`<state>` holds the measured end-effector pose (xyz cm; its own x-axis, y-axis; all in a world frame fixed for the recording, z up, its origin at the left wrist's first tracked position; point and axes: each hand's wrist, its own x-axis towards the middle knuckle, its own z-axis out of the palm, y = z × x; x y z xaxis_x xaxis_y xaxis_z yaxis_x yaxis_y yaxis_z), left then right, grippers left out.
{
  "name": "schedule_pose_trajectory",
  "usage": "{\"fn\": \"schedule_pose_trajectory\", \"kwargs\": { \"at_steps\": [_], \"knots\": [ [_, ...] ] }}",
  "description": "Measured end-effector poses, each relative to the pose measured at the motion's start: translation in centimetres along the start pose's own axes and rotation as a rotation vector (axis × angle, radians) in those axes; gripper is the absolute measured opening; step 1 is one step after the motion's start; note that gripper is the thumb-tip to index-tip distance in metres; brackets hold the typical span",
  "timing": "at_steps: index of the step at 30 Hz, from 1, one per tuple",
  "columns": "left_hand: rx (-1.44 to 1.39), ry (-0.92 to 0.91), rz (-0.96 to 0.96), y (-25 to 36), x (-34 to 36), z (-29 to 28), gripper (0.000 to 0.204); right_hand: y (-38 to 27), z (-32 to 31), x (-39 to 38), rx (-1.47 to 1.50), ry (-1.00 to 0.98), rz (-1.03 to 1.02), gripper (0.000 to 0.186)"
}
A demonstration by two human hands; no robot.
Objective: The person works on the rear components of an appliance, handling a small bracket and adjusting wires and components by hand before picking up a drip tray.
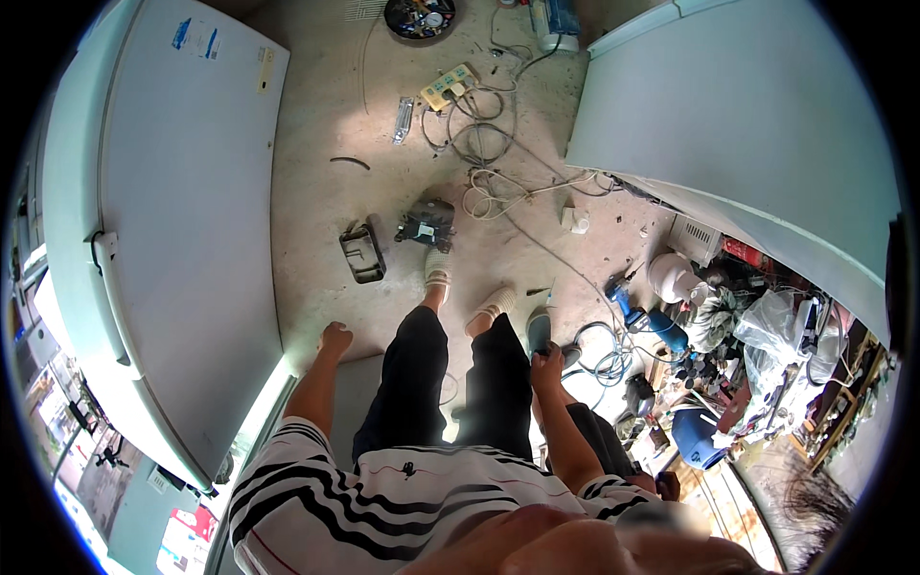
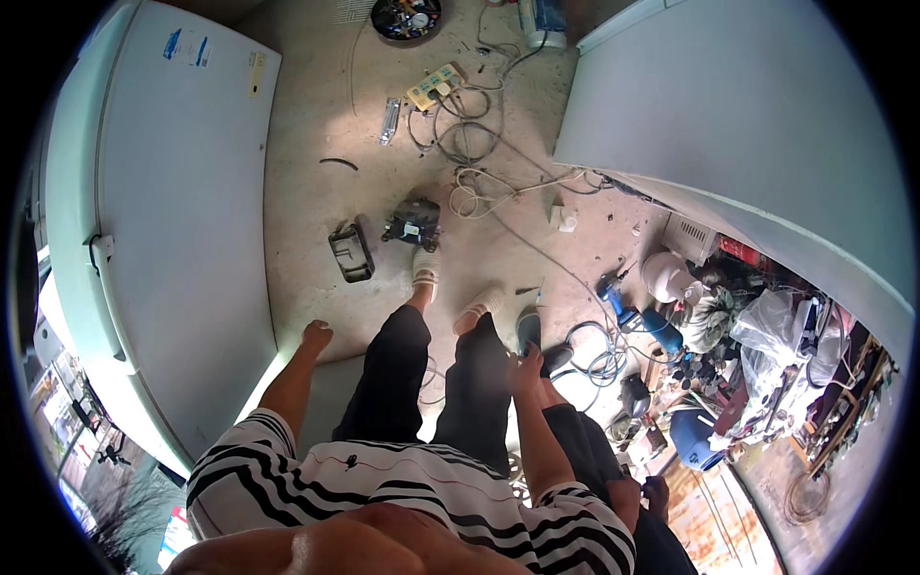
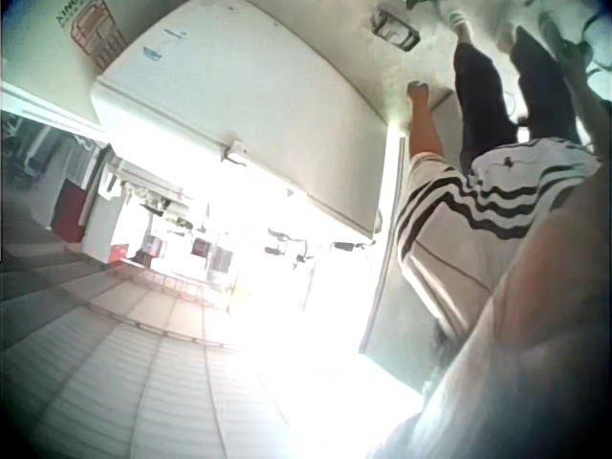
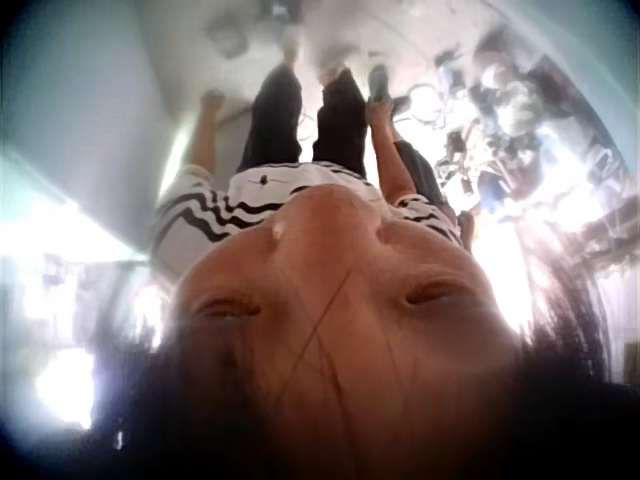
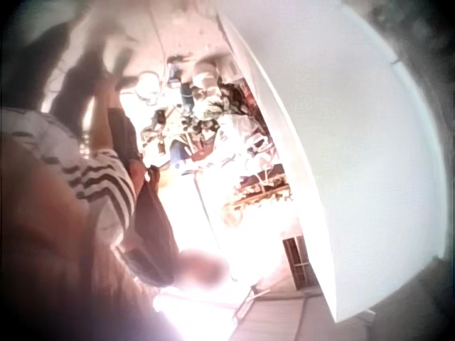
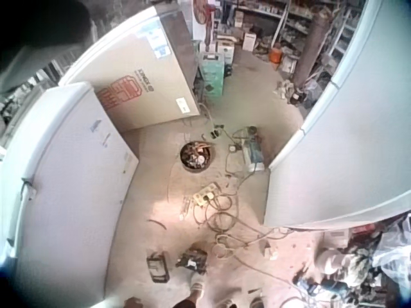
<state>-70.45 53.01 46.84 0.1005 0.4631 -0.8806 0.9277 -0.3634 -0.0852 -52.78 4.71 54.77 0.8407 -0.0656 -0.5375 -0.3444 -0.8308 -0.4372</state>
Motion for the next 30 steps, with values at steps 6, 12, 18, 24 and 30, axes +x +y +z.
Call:
{"fn": "schedule_pose_trajectory", "kwargs": {
  "at_steps": [6, 12, 18, 24, 30],
  "knots": [
    [-0.193, -0.026, 0.045, 2.0, -1.5, 2.8, 0.05, -1.4, 1.8, 0.7, -0.036, -0.158, -0.08, 0.038],
    [-0.295, -0.087, 0.157, 9.3, -4.4, 1.4, 0.049, 4.2, 3.3, 2.7, 0.14, -0.346, 0.056, 0.034],
    [-0.321, -0.038, 0.144, 10.0, -5.7, 0.8, 0.05, 3.6, 0.7, 4.4, 0.251, -0.394, 0.239, 0.036],
    [-0.227, 0.006, 0.125, 9.9, -7.3, -1.0, 0.05, 11.1, 1.9, 7.3, 0.243, -0.466, 0.142, 0.037],
    [-0.286, 0.214, 0.255, 16.6, -8.3, -6.6, 0.047, 5.7, -1.0, 10.1, 0.464, -0.449, 0.398, 0.038]
  ]
}}
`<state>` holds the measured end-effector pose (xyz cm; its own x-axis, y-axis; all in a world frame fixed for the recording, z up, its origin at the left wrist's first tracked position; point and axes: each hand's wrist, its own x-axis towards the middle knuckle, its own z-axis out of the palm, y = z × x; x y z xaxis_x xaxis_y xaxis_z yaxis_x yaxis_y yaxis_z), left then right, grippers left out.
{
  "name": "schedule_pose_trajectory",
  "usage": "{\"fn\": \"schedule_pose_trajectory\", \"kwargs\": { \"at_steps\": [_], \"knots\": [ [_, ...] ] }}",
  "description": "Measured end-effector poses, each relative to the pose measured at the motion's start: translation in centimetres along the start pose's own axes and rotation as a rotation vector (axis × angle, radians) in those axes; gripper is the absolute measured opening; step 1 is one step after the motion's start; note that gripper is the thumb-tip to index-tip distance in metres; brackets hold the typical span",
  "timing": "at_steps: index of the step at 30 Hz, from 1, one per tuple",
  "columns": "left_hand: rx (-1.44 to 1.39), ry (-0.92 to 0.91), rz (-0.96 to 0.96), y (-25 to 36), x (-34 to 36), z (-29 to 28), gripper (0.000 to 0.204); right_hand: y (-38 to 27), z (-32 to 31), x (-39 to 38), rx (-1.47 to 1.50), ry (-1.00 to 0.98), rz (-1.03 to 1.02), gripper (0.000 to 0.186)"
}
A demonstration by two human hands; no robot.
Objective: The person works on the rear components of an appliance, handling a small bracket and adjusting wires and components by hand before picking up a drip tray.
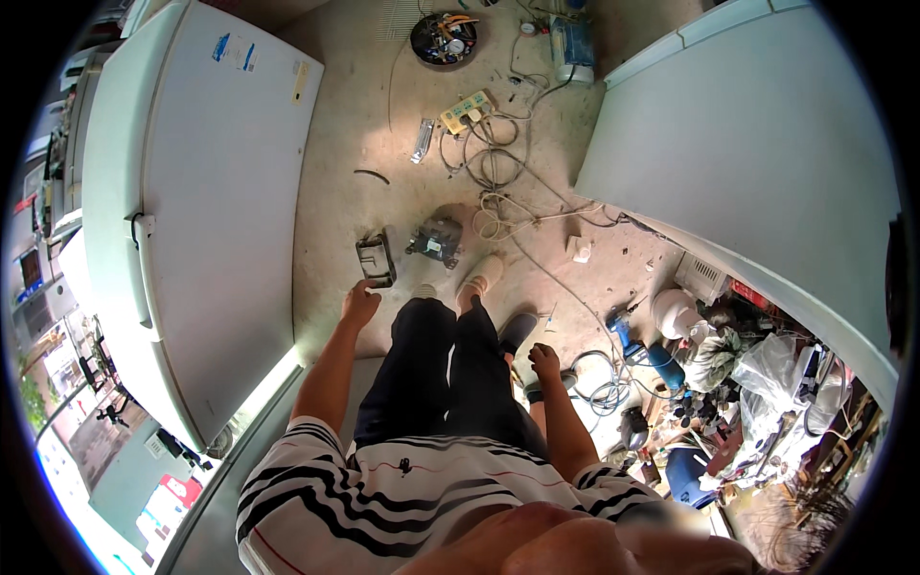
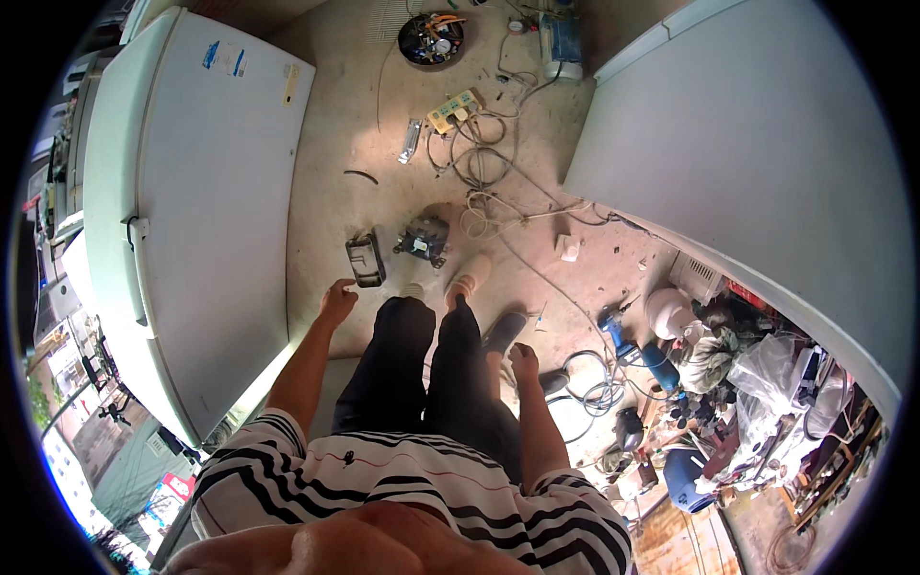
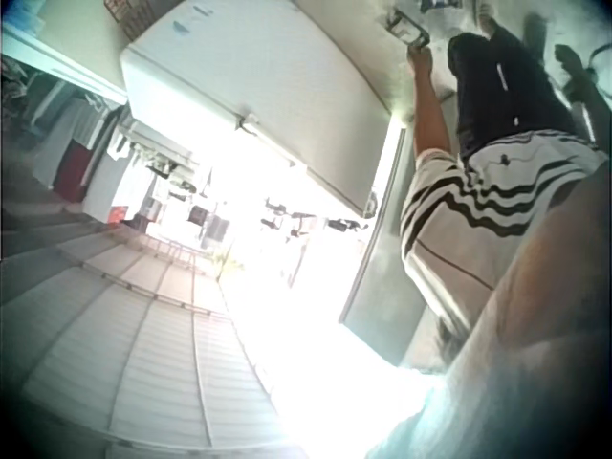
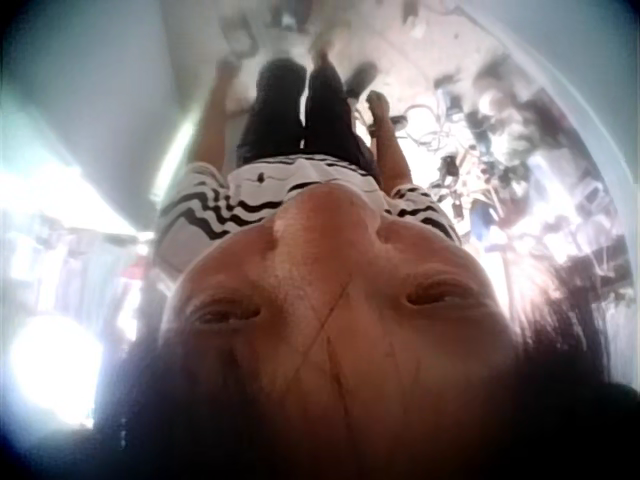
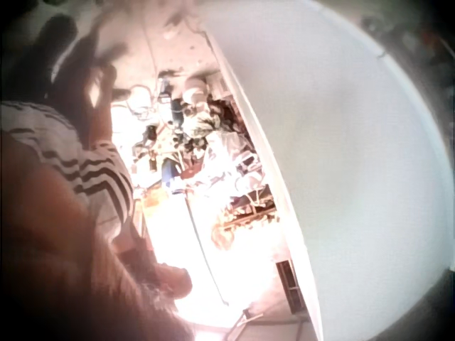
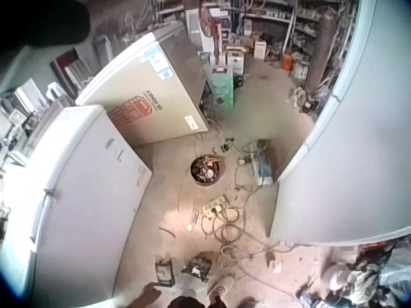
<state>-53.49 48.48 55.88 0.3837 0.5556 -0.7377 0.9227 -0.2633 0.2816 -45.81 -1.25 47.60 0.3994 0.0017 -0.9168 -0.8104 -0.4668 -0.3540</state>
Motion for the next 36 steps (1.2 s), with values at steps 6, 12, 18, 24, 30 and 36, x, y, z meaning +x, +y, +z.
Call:
{"fn": "schedule_pose_trajectory", "kwargs": {
  "at_steps": [6, 12, 18, 24, 30, 36],
  "knots": [
    [-0.043, 0.132, 0.214, 10.9, 0.8, -4.0, 0.042, -3.8, 1.2, 0.8, 0.066, -0.015, -0.021, 0.04],
    [0.113, 0.19, 0.545, 17.0, 5.0, -6.0, 0.035, -5.1, 2.4, 2.6, 0.104, 0.013, -0.014, 0.042],
    [0.22, 0.0, 0.75, 22.3, 12.5, -6.0, 0.048, -6.2, 4.5, 5.0, 0.28, 0.196, 0.112, 0.034],
    [0.534, -0.482, 0.713, 24.7, 26.4, -4.2, 0.058, -4.5, 8.8, 7.8, -0.057, 0.549, 0.083, 0.022],
    [0.542, -0.457, 0.825, 24.4, 36.2, -7.5, 0.053, -18.6, 20.7, 15.1, -0.435, 0.384, 0.008, 0.032],
    [0.339, -0.355, 0.8, 21.8, 44.9, -8.3, 0.043, -33.8, 33.6, 26.9, -0.439, 0.331, -0.36, 0.025]
  ]
}}
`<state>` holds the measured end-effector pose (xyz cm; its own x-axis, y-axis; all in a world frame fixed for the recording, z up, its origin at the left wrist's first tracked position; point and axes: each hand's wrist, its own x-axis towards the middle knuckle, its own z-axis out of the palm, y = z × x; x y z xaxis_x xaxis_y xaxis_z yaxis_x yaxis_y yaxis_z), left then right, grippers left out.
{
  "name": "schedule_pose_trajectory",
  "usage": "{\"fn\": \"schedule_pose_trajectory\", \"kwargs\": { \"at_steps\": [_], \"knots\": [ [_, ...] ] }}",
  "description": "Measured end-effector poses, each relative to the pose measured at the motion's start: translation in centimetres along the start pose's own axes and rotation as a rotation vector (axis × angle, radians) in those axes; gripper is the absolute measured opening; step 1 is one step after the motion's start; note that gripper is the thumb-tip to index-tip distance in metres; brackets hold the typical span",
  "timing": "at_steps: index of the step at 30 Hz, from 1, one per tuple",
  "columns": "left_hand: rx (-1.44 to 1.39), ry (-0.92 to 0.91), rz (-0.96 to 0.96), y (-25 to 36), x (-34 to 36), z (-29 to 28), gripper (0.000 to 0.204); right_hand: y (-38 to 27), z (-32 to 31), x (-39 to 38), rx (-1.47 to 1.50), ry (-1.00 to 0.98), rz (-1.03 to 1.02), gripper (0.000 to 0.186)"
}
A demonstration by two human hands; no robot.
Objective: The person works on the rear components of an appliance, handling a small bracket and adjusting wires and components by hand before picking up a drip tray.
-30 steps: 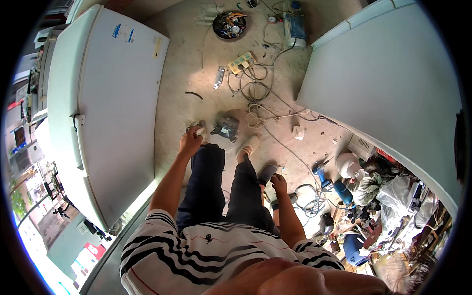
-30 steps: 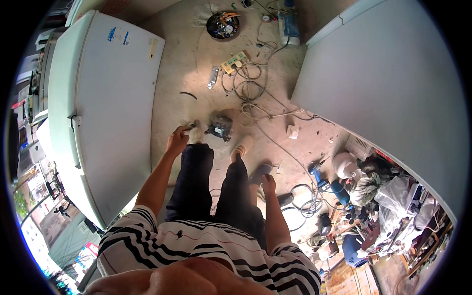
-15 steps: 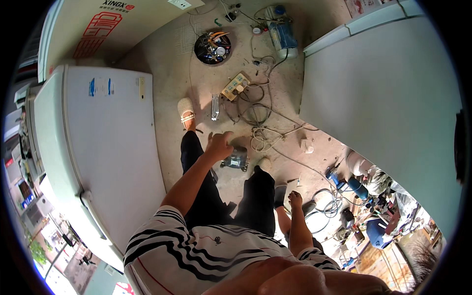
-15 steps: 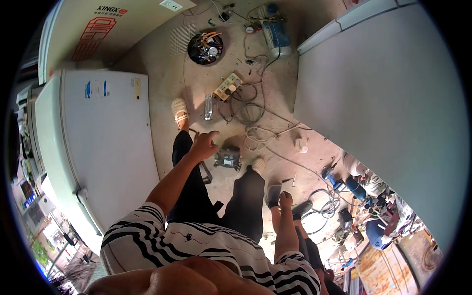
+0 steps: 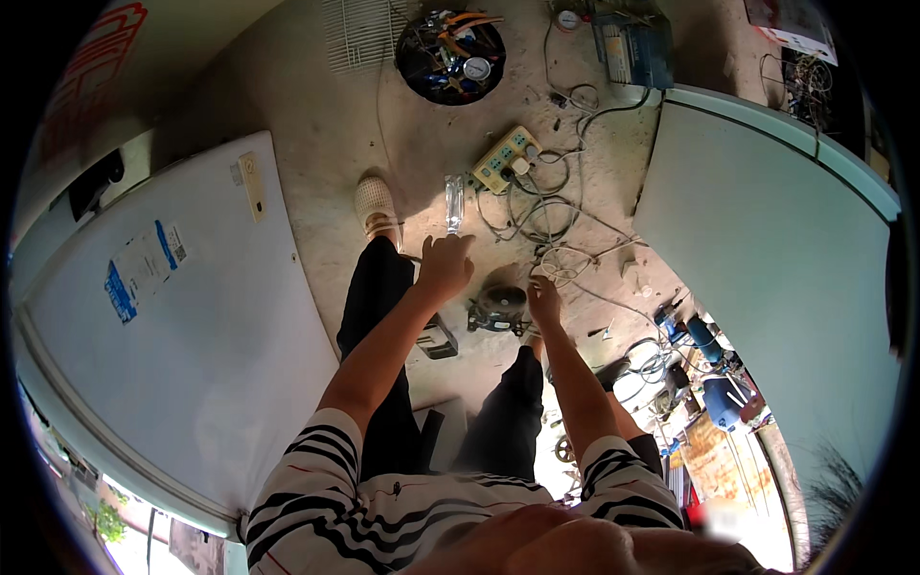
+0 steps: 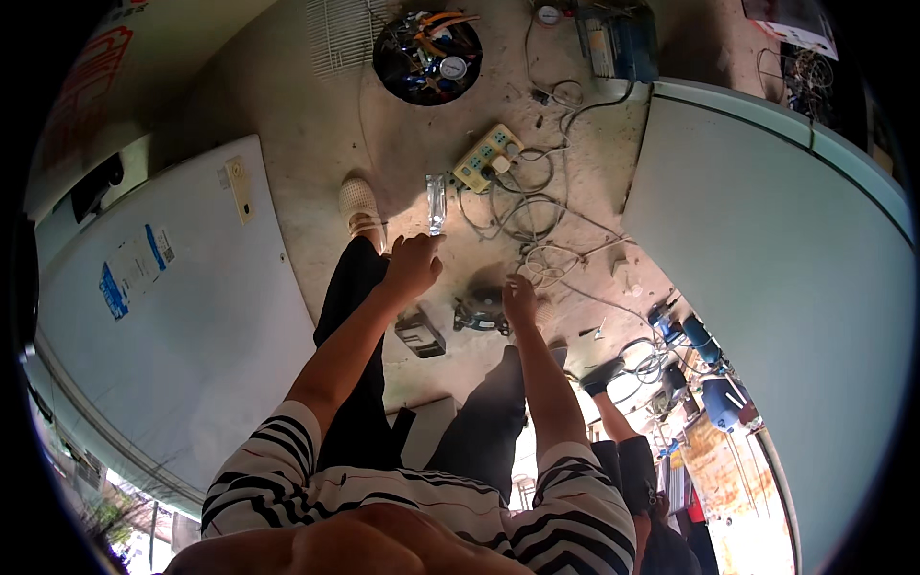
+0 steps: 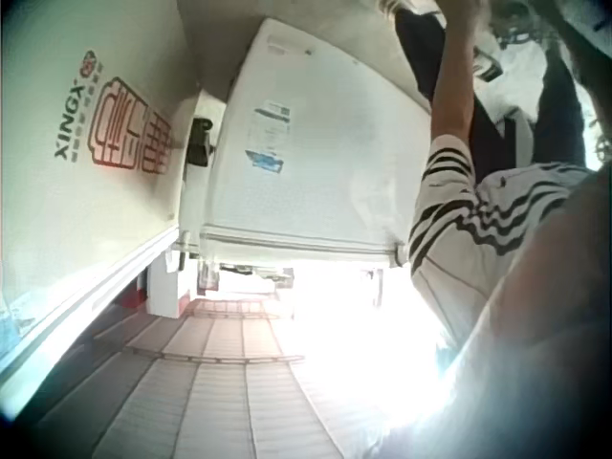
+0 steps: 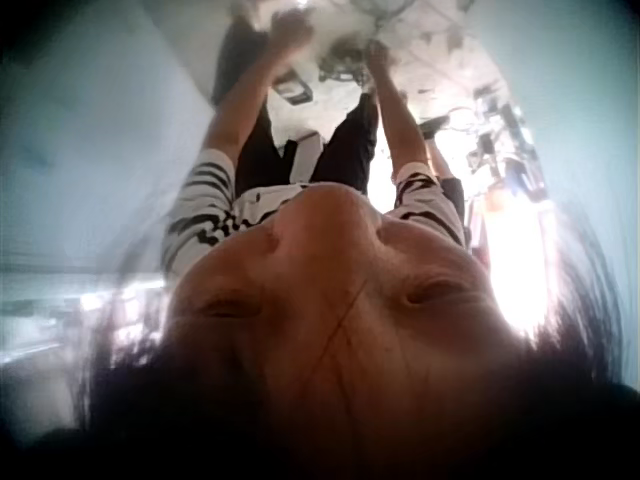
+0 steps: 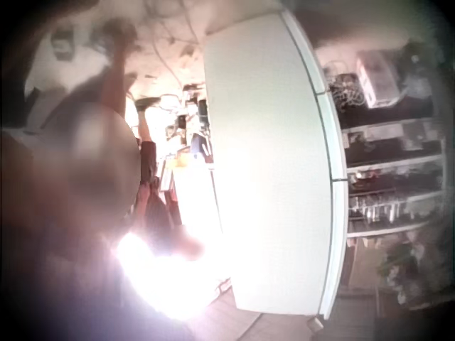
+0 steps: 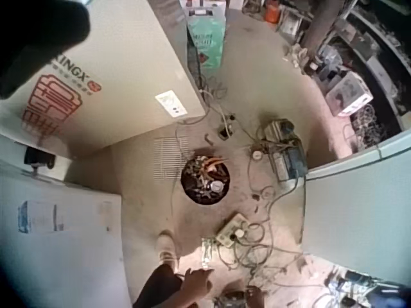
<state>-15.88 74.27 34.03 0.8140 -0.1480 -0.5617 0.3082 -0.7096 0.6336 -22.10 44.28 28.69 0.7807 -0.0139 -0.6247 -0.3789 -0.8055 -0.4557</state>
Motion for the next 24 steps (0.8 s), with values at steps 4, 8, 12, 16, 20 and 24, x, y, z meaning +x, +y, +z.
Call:
{"fn": "schedule_pose_trajectory", "kwargs": {
  "at_steps": [4, 8, 12, 16, 20, 24],
  "knots": [
    [-0.046, 0.047, -0.091, -3.5, 2.3, -0.3, 0.04, -2.0, 7.0, 6.2, -0.084, -0.23, 0.092, 0.024],
    [-0.046, 0.06, -0.094, -4.7, 3.1, -2.4, 0.036, -12.1, 8.6, 15.0, -0.103, -0.077, -0.115, 0.02],
    [-0.138, 0.108, -0.157, -5.4, 3.6, -3.6, 0.036, -20.0, 8.2, 25.4, -0.202, 0.207, -0.382, 0.016],
    [-0.27, 0.282, -0.137, -6.5, 3.9, -3.1, 0.036, -26.8, 8.3, 33.4, -0.425, 0.215, -0.49, 0.015],
    [-0.317, 0.254, -0.121, -6.2, 3.5, -3.6, 0.035, -28.2, 10.6, 38.6, -0.736, 0.089, -0.585, 0.014],
    [-0.339, 0.18, -0.19, -6.0, 3.3, -4.3, 0.034, -28.3, 12.1, 39.6, -0.889, 0.08, -0.671, 0.013]
  ]
}}
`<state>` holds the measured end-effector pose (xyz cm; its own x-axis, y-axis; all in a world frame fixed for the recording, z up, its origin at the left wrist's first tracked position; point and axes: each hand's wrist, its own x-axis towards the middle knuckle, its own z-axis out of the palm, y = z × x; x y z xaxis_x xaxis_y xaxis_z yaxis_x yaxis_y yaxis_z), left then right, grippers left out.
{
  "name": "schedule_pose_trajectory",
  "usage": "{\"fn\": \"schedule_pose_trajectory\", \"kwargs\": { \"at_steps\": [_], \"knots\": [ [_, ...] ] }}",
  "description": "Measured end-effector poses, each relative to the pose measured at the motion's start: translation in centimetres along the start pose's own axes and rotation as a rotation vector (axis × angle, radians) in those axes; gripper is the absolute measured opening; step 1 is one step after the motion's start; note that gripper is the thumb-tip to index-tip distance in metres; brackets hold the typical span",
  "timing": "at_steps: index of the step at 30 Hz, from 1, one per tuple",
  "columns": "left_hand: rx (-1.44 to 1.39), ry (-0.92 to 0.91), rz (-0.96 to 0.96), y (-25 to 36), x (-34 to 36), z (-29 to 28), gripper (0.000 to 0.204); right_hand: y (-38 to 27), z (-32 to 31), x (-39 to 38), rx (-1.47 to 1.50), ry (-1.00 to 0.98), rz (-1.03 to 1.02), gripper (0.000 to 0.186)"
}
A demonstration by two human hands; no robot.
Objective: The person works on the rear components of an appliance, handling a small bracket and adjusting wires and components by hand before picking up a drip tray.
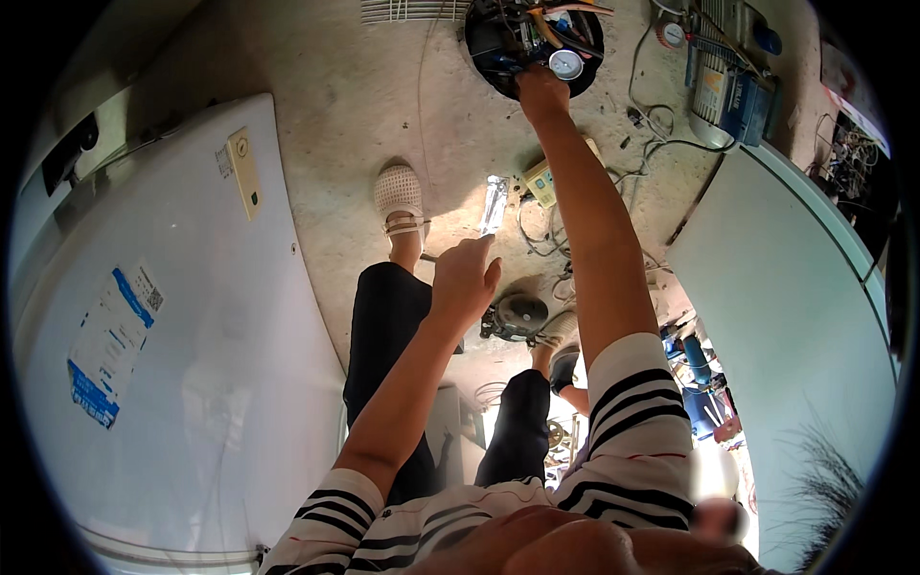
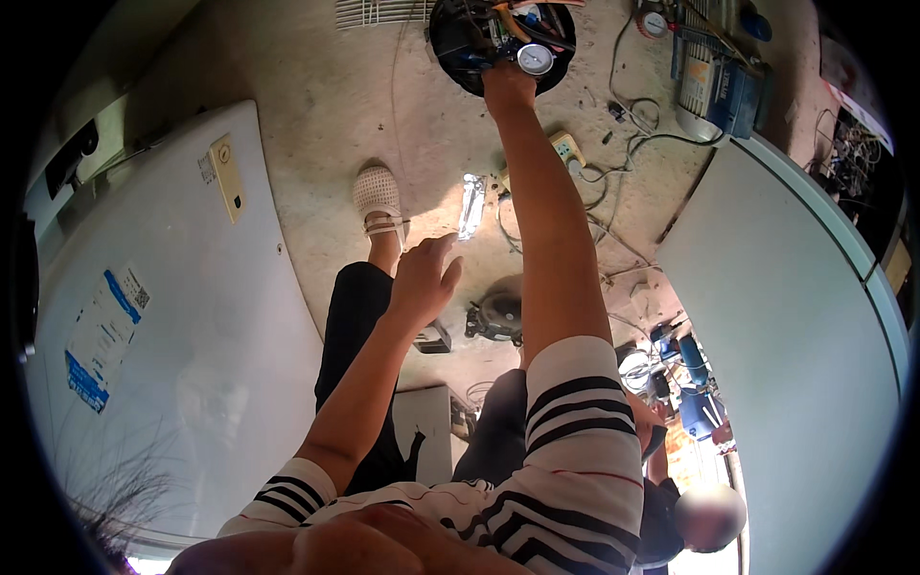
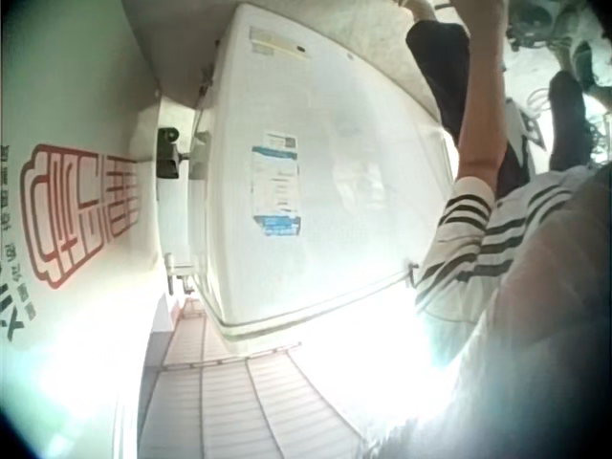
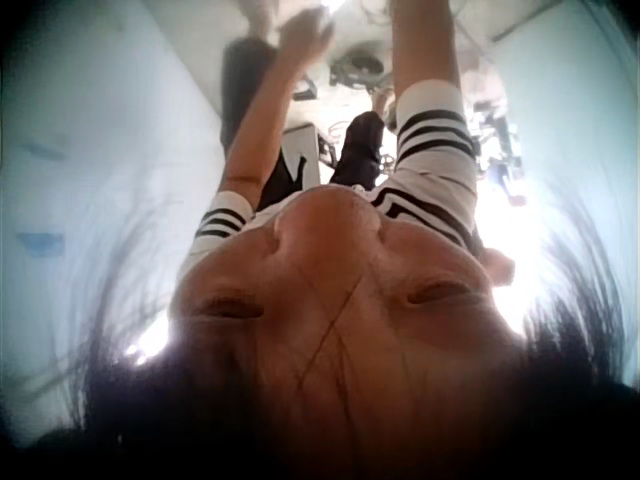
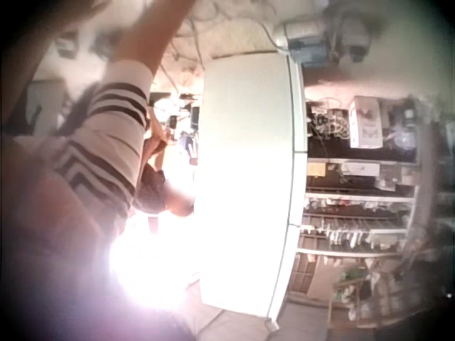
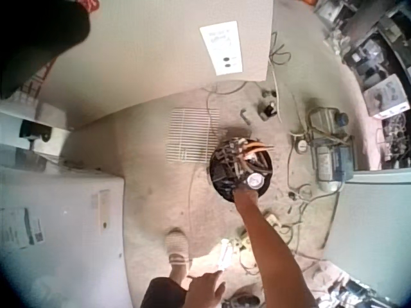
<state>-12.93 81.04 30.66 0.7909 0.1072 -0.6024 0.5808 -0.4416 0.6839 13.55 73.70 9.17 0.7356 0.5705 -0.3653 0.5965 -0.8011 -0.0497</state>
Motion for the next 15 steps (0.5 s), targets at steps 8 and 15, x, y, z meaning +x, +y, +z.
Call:
{"fn": "schedule_pose_trajectory", "kwargs": {
  "at_steps": [8, 15],
  "knots": [
    [0.004, 0.12, 0.005, 0.0, 0.2, 0.8, 0.033, 0.9, -2.0, -1.4, 0.042, 0.009, 0.144, 0.013],
    [-0.211, 0.154, -0.097, 0.6, 0.8, 0.8, 0.03, -0.4, -3.8, -10.8, 0.67, 0.36, 0.359, 0.016]
  ]
}}
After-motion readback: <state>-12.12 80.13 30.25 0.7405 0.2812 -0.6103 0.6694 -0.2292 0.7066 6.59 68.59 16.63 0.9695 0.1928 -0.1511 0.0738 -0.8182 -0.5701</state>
